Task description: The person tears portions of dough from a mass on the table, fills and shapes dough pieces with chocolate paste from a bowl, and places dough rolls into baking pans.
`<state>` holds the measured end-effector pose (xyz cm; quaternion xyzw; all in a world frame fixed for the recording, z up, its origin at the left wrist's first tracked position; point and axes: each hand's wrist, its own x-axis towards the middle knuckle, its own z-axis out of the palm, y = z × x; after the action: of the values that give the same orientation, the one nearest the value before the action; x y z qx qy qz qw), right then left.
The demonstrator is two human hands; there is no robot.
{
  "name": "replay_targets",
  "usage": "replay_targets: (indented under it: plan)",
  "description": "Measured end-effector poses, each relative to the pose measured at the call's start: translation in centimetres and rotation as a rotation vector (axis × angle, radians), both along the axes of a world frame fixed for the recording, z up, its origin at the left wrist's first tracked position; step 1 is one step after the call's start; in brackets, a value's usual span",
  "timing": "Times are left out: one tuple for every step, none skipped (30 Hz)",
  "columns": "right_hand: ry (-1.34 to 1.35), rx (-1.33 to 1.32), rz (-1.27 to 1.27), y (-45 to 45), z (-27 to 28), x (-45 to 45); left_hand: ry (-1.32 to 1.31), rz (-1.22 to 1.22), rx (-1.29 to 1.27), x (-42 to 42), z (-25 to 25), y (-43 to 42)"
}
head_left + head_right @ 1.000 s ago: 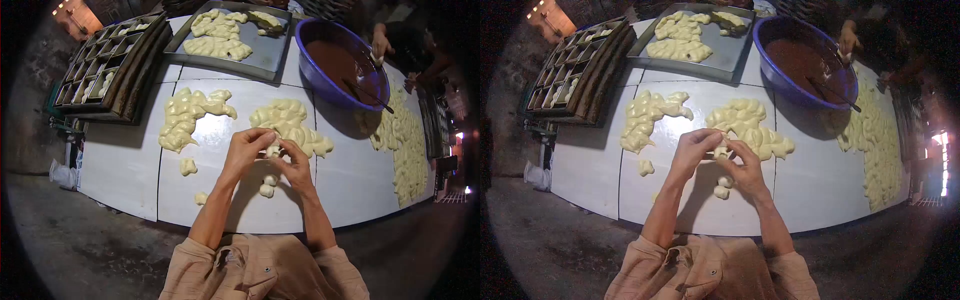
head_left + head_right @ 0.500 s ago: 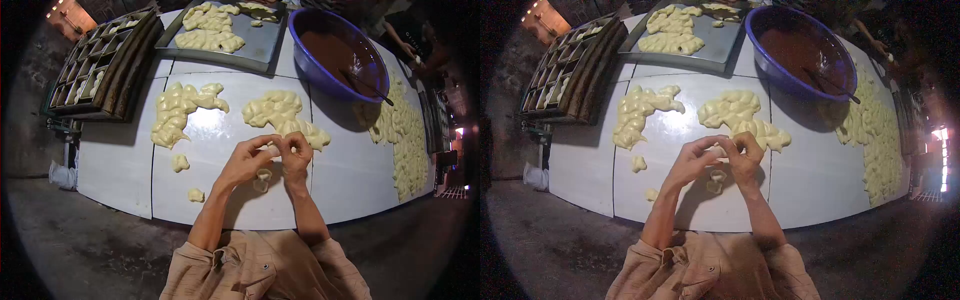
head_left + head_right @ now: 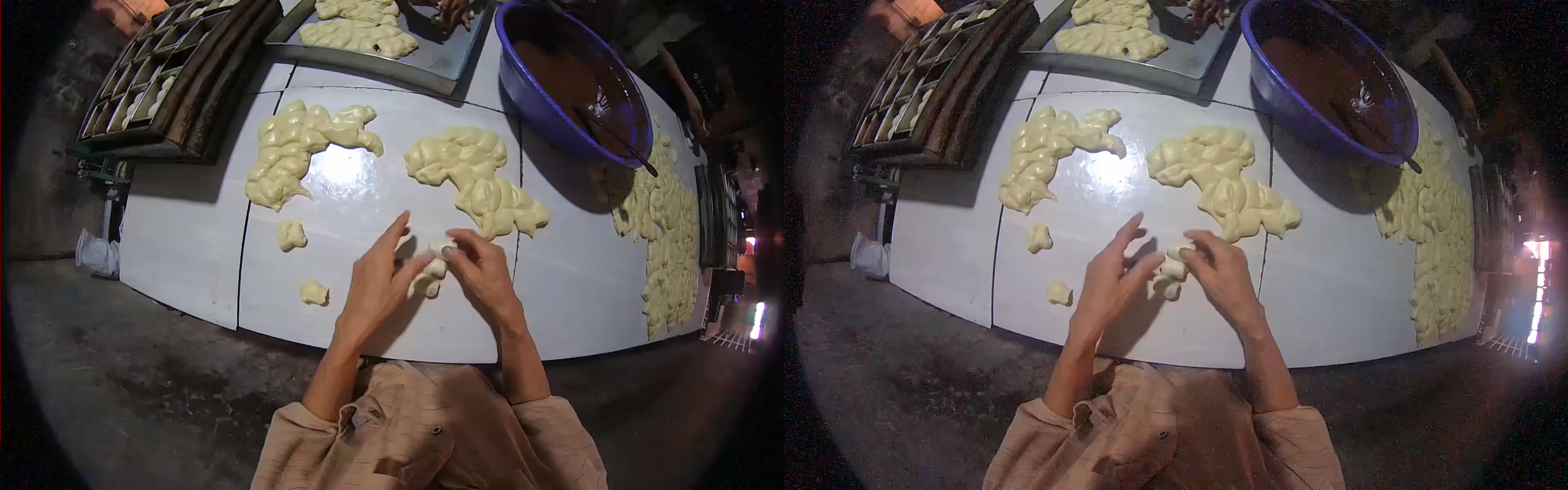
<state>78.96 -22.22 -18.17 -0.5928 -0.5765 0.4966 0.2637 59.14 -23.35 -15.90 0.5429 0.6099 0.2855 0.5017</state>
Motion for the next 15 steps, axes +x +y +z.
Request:
replay_targets:
  plan:
    - [-0.108, 0.079, 0.071, 0.2, -0.7, 0.0, 0.094, -0.02, 0.007, -0.2, 0.2, -1.1]
    - [-0.154, 0.093, 0.084, 0.2, -0.8, 0.1, 0.188, -0.04, 0.014, -0.3, 0.3, -2.3]
    - [-0.201, 0.108, 0.1, 0.3, 0.0, -0.2, 0.208, -0.034, 0.078, 0.0, -1.3, -3.7]
    - [-0.246, 0.12, 0.114, 0.2, 0.6, -0.4, 0.185, -0.042, 0.043, 0.4, -1.6, -4.8]
    - [-0.344, 0.298, 0.128, -0.2, 0.9, -0.6, 0.254, -0.033, 0.127, 1.2, -2.2, -5.8]
    - [-0.279, 0.276, 0.081, -0.3, 0.9, -0.9, 0.322, -0.022, 0.213, 2.2, -3.0, -6.3]
    - [-0.216, 0.255, 0.035, -0.4, 0.8, -1.4, 0.271, 0.01, 0.19, 2.9, -3.3, -6.4]
    - [-0.152, 0.234, -0.009, -0.5, 0.7, -1.7, 0.275, 0.029, 0.202, 3.6, -3.3, -6.3]
    - [-0.162, 0.214, 0.074, -0.6, 0.4, -1.4, 0.284, 0.048, 0.175, 4.3, -3.3, -6.0]
    - [-0.128, 0.158, 0.097, -0.8, 0.1, -1.4, 0.295, 0.07, 0.151, 5.0, -3.3, -5.5]
    - [-0.063, 0.045, 0.05, -0.9, -0.5, -1.4, 0.282, 0.078, 0.124, 5.3, -3.8, -5.1]
    - [0.006, -0.066, 0.01, -1.1, -1.0, -1.4, 0.287, 0.112, 0.182, 5.4, -4.3, -5.0]
    - [0.084, -0.093, -0.029, -1.4, -1.1, -1.4, 0.251, 0.119, 0.177, 5.4, -4.5, -4.9]
    - [0.17, -0.118, -0.053, -1.3, -1.2, -1.5, 0.224, 0.138, 0.178, 5.2, -4.6, -4.8]
    - [0.184, -0.127, -0.045, -1.6, -1.4, -1.4, 0.166, 0.153, 0.195, 4.9, -4.8, -5.0]
